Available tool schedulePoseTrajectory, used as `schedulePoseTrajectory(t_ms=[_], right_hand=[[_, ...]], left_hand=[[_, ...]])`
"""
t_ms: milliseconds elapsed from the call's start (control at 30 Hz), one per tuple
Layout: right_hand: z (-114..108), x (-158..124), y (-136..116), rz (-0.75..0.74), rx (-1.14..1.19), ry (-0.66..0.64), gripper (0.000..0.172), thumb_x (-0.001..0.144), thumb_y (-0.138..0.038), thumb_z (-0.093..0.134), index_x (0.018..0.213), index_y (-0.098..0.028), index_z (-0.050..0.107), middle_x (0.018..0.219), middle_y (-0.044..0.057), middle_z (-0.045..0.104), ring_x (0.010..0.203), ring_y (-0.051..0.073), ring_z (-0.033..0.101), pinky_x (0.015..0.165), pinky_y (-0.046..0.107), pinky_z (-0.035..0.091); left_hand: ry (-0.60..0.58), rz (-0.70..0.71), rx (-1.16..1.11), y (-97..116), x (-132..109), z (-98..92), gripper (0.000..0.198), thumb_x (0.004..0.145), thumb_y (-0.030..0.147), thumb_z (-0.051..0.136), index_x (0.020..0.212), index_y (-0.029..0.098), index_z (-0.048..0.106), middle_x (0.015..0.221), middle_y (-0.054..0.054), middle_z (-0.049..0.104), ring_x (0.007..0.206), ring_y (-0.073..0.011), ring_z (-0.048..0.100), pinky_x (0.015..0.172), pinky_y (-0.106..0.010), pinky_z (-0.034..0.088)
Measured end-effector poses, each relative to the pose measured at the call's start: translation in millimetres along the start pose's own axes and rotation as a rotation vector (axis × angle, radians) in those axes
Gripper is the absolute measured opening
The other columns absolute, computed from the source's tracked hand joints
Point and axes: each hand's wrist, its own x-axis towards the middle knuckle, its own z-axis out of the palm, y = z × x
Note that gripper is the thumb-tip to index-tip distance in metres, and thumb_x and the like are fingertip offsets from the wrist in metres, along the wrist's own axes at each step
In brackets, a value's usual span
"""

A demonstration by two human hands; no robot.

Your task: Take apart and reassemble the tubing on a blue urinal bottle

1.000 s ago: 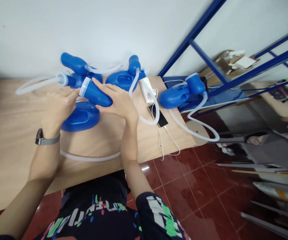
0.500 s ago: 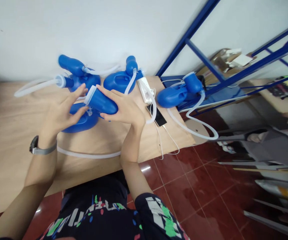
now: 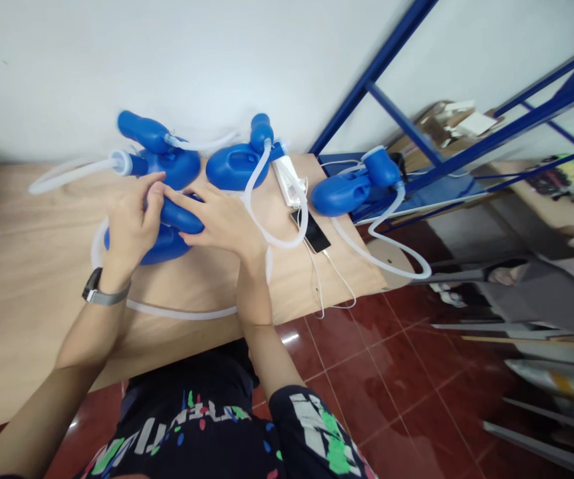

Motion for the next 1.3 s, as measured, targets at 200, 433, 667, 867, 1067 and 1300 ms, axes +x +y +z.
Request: schedulePoseTrajectory(t_ms=[200,433,667,867,1067,1300], right_hand=[[1,-1,-9,0.018,-0.039,0.027,0.093,0.105,-0.030,0.081,0.193,-0.039,0.051,0.166,0.009,0.074,0.143,0.038,0.070,0.116,0.052,0.071],[-4,-5,-1,-0.032,0.014,0.018,0.093,0.103,-0.030,0.079,0.192,-0.036,0.054,0.165,0.010,0.075,0.143,0.039,0.071,0.125,0.059,0.067],[-26,-30,19,0.024,0.103,0.113,0.092,0.105,-0.046,0.085,0.192,-0.038,0.055,0.154,0.009,0.079,0.139,0.039,0.075,0.128,0.061,0.066],[-36,-53,44,0.180,0.143,0.199,0.098,0.105,-0.064,0.085,0.193,-0.037,0.051,0.172,0.011,0.075,0.159,0.049,0.070,0.133,0.072,0.063],[-32,-51,64,0.210,0.192,0.192,0.107,0.105,-0.077,0.082,0.196,-0.039,0.042,0.189,0.011,0.063,0.172,0.053,0.061,0.142,0.081,0.051],[-7,-29,71,0.200,0.293,0.174,0.124,0.101,-0.084,0.087,0.199,-0.037,0.030,0.188,0.016,0.059,0.167,0.051,0.066,0.135,0.077,0.061]], left_hand=[[-0.037,-0.057,0.001,4,2,-5.3,0.067,0.129,0.070,0.037,0.134,0.024,0.085,0.119,-0.014,0.091,0.109,-0.0324,0.087,0.103,-0.048,0.065],[0.020,-0.230,-0.286,-12,13,3.4,0.055,0.127,0.066,0.047,0.111,0.025,0.079,0.108,-0.006,0.088,0.102,-0.0249,0.082,0.094,-0.044,0.065],[-0.057,-0.214,-0.356,-23,14,8.1,0.056,0.117,0.076,0.064,0.131,0.024,0.078,0.110,-0.005,0.082,0.090,-0.0216,0.077,0.084,-0.039,0.064],[-0.394,0.009,0.081,-43,9,22.8,0.055,0.118,0.062,0.065,0.153,0.021,0.077,0.151,-0.018,0.072,0.135,-0.0401,0.077,0.124,-0.057,0.062],[-0.384,-0.125,0.339,-70,14,-2.6,0.063,0.118,0.072,0.063,0.155,0.024,0.077,0.155,-0.020,0.070,0.135,-0.0448,0.077,0.119,-0.059,0.063],[-0.033,-0.003,0.251,-45,9,-24.1,0.070,0.118,0.081,0.057,0.155,0.024,0.077,0.152,-0.018,0.076,0.144,-0.0397,0.073,0.128,-0.061,0.056]])
